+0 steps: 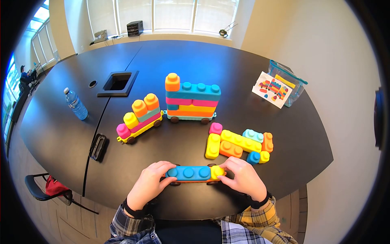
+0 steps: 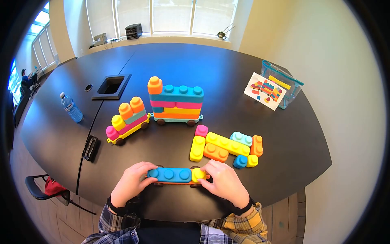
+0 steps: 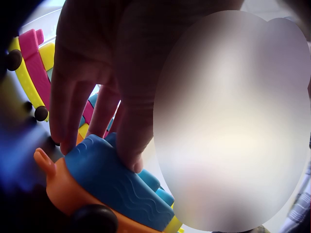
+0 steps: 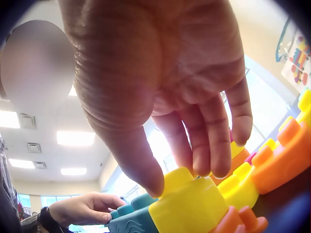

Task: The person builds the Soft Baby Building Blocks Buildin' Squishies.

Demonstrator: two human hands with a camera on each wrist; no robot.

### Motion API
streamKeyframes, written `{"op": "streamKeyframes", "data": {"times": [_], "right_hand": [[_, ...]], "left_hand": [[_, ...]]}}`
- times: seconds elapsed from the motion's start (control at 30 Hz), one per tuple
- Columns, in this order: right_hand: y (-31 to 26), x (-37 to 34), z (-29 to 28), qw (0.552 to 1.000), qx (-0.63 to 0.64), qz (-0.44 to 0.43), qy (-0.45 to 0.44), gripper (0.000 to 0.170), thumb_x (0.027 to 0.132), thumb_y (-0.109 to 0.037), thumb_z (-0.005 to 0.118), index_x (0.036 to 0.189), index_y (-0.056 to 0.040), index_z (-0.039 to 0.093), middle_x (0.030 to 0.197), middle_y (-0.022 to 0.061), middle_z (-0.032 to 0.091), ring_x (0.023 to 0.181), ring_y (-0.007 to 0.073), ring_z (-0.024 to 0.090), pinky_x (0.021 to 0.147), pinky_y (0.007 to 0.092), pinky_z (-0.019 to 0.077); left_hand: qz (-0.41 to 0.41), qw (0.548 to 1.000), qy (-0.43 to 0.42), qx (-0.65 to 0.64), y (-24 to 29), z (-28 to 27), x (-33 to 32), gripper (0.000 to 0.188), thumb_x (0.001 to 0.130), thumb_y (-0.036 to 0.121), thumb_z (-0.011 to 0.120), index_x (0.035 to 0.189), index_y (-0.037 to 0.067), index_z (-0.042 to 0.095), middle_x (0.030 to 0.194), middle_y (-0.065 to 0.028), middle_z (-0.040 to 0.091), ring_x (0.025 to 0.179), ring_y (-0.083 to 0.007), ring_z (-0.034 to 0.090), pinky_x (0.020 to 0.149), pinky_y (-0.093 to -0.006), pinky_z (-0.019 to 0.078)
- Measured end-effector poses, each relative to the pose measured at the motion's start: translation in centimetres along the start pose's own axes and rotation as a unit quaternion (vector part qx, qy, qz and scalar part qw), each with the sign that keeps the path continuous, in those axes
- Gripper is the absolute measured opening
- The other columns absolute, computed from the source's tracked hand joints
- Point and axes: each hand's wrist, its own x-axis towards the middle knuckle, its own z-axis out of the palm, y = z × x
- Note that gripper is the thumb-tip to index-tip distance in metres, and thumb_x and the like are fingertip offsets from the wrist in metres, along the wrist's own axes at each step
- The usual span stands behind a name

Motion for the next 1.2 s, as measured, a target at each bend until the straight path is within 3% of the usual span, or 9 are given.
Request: {"op": "streamKeyframes", "data": {"times": [0.63,0.8,0.9,0.93,1.03,1.13,1.2], "right_hand": [[0.1,0.0,0.4,1.0,0.003,0.003,-0.002,0.026,0.085,-0.02,0.082,0.1,-0.003,0.07,0.092,0.0127,0.067,0.084,0.0321,0.069,0.074,0.0411,0.0558],[0.6,0.1,-0.3,0.999,-0.019,-0.021,-0.016,0.031,0.086,-0.026,0.083,0.105,-0.005,0.072,0.096,0.0124,0.069,0.089,0.0334,0.069,0.079,0.0427,0.0559],[2.2,0.6,-1.5,0.999,-0.044,0.006,0.022,0.036,0.087,-0.032,0.083,0.109,-0.0056,0.072,0.106,0.0137,0.072,0.1,0.036,0.069,0.086,0.0445,0.0559],[2.4,0.8,-2.2,0.992,-0.111,0.054,0.024,0.037,0.085,-0.032,0.084,0.109,-0.0055,0.073,0.105,0.0135,0.072,0.101,0.0347,0.069,0.088,0.0451,0.0548],[5.1,1.1,-2.6,0.966,-0.236,0.091,0.051,0.031,0.082,-0.028,0.085,0.101,-0.0057,0.073,0.097,0.0122,0.071,0.096,0.0329,0.069,0.088,0.0451,0.053],[6.7,1.6,-2.0,0.96,-0.249,0.125,-0.005,0.027,0.082,-0.026,0.085,0.094,-0.0057,0.071,0.095,0.0112,0.071,0.094,0.0325,0.069,0.087,0.0453,0.0527],[7.1,1.6,-1.6,0.963,-0.245,0.114,0.003,0.025,0.082,-0.025,0.084,0.09,-0.0059,0.07,0.094,0.011,0.07,0.091,0.0326,0.069,0.084,0.0449,0.0533]], "left_hand": [[-0.022,1.0,-0.008,-0.01,0.2,-0.3,0.0,0.036,0.085,0.011,0.083,0.118,0.004,0.07,0.115,-0.0146,0.073,0.107,-0.0375,0.07,0.094,-0.0426,0.057],[-0.021,1.0,-0.007,-0.011,0.1,-0.4,-0.1,0.036,0.085,0.011,0.083,0.118,0.003,0.07,0.115,-0.0145,0.073,0.107,-0.0371,0.07,0.093,-0.042,0.057],[-0.027,0.999,-0.013,-0.023,0.1,-0.5,-0.1,0.036,0.085,0.011,0.083,0.118,0.003,0.07,0.115,-0.0144,0.073,0.105,-0.0365,0.071,0.092,-0.0414,0.0571],[-0.02,1.0,-0.007,-0.018,-0.1,-0.4,-0.1,0.036,0.085,0.012,0.084,0.118,0.003,0.07,0.115,-0.0144,0.073,0.105,-0.0362,0.071,0.092,-0.0411,0.0572],[-0.02,1.0,-0.004,-0.017,0.1,-0.3,-0.2,0.037,0.085,0.013,0.084,0.118,0.003,0.07,0.115,-0.0143,0.073,0.103,-0.0355,0.071,0.091,-0.0408,0.0574],[-0.02,1.0,-0.003,-0.007,-0.2,-0.3,-0.2,0.038,0.085,0.014,0.085,0.119,0.003,0.07,0.115,-0.014,0.073,0.103,-0.0348,0.071,0.091,-0.0407,0.0578],[-0.018,1.0,-0.002,0.007,-0.3,-0.4,-0.3,0.04,0.085,0.015,0.085,0.12,0.003,0.069,0.114,-0.0138,0.073,0.103,-0.0345,0.071,0.09,-0.0407,0.0581]]}}
